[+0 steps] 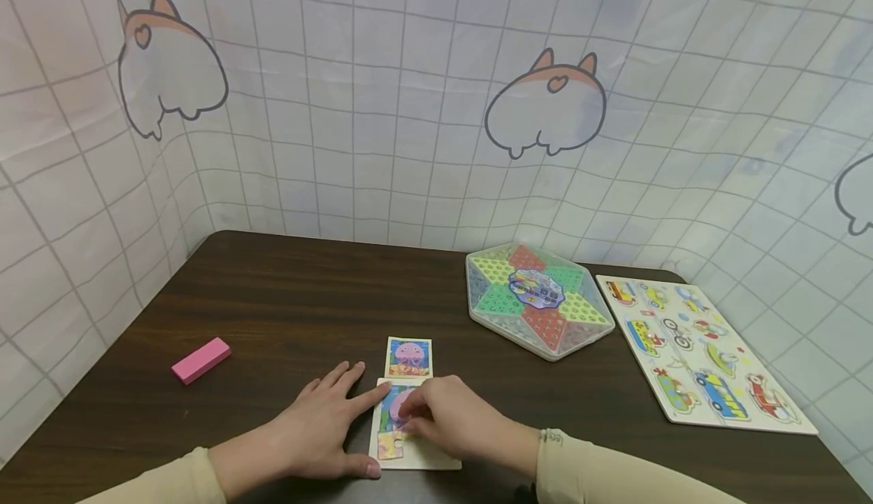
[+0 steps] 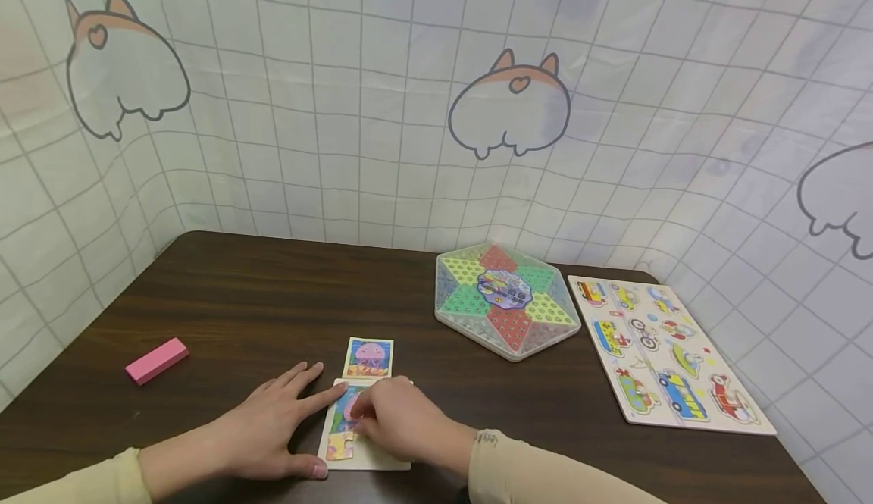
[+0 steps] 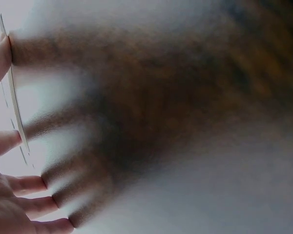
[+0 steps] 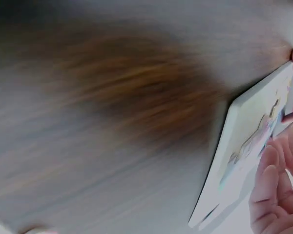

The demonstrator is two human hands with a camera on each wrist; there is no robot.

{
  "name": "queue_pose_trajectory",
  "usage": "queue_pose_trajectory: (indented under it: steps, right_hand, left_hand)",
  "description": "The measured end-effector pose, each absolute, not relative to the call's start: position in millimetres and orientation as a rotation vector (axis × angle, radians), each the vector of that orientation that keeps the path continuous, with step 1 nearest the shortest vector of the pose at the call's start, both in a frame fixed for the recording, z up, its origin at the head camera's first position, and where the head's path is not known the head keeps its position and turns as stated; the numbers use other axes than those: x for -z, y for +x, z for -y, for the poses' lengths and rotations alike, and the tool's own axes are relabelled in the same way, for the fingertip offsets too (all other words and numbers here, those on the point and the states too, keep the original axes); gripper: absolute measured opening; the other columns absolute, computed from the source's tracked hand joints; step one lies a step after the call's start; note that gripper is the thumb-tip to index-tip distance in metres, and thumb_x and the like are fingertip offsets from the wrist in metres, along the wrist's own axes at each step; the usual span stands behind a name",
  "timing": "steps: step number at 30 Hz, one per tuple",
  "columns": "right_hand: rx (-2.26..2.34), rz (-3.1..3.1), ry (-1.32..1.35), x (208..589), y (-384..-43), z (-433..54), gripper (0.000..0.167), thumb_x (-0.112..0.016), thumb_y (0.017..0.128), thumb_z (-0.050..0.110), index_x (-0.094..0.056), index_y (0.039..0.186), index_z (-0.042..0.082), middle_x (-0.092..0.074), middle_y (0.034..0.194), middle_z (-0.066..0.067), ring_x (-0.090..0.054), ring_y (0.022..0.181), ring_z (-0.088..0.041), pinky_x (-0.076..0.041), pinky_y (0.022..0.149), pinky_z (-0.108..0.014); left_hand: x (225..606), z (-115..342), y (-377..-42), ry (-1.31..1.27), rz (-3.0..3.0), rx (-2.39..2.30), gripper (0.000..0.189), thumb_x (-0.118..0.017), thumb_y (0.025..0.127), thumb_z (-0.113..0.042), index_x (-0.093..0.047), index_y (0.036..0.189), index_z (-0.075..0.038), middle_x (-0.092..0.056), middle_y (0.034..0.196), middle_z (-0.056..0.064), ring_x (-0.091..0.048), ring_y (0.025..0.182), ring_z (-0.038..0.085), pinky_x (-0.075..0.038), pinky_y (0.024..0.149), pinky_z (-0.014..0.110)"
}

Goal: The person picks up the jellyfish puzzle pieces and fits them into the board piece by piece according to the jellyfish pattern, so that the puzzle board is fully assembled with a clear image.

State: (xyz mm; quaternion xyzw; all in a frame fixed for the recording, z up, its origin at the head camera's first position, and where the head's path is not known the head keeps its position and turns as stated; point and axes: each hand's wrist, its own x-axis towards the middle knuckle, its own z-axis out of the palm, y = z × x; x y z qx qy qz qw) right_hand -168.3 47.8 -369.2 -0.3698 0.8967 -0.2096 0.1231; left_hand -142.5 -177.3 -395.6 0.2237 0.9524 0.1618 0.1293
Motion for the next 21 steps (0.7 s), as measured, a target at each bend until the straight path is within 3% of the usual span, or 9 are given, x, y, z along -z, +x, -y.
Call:
queue_pose_trajectory:
  steps: [4, 7, 13, 21]
  right_hand:
    - [0.323, -2.621, -1.390, 368, -160, -59, 0.027, -0.071, 0.095, 0.009, -0.074, 0.122, 0.012, -0.073, 0.122, 0.003, -0.065, 0.116, -0.009, -0.052, 0.101, -0.025]
    - [0.054, -2.569, -1.657, 369, -154, -65, 0.038, -0.068, 0.099, 0.018, -0.065, 0.137, 0.015, -0.064, 0.141, 0.003, -0.057, 0.134, -0.015, -0.045, 0.112, -0.030]
    - [-0.193, -2.503, -1.744, 377, -146, -74, 0.056, -0.054, 0.105, 0.045, -0.047, 0.154, 0.021, -0.047, 0.159, 0.000, -0.047, 0.146, -0.027, -0.049, 0.109, -0.037]
    - [-0.252, -2.509, -1.659, 384, -136, -70, 0.058, -0.047, 0.106, 0.051, -0.047, 0.154, 0.019, -0.047, 0.159, -0.001, -0.046, 0.146, -0.025, -0.050, 0.108, -0.035]
  left_hand:
    - [396, 177, -143, 0.652, -2.769, -0.467, 0.100, -0.074, 0.075, -0.074, -0.044, 0.156, -0.024, -0.032, 0.163, 0.026, -0.027, 0.151, 0.051, -0.031, 0.108, 0.076]
    - [397, 177, -143, 0.657, -2.767, -0.471, 0.100, -0.074, 0.076, -0.074, -0.044, 0.156, -0.024, -0.032, 0.163, 0.026, -0.028, 0.150, 0.051, -0.031, 0.108, 0.077]
    - [399, 177, -143, 0.676, -2.779, -0.473, 0.099, -0.074, 0.076, -0.073, -0.044, 0.156, -0.023, -0.033, 0.162, 0.027, -0.029, 0.149, 0.053, -0.033, 0.106, 0.077]
    - [398, 177, -143, 0.664, -2.775, -0.472, 0.100, -0.075, 0.076, -0.073, -0.043, 0.157, -0.024, -0.032, 0.163, 0.026, -0.028, 0.150, 0.051, -0.032, 0.108, 0.076]
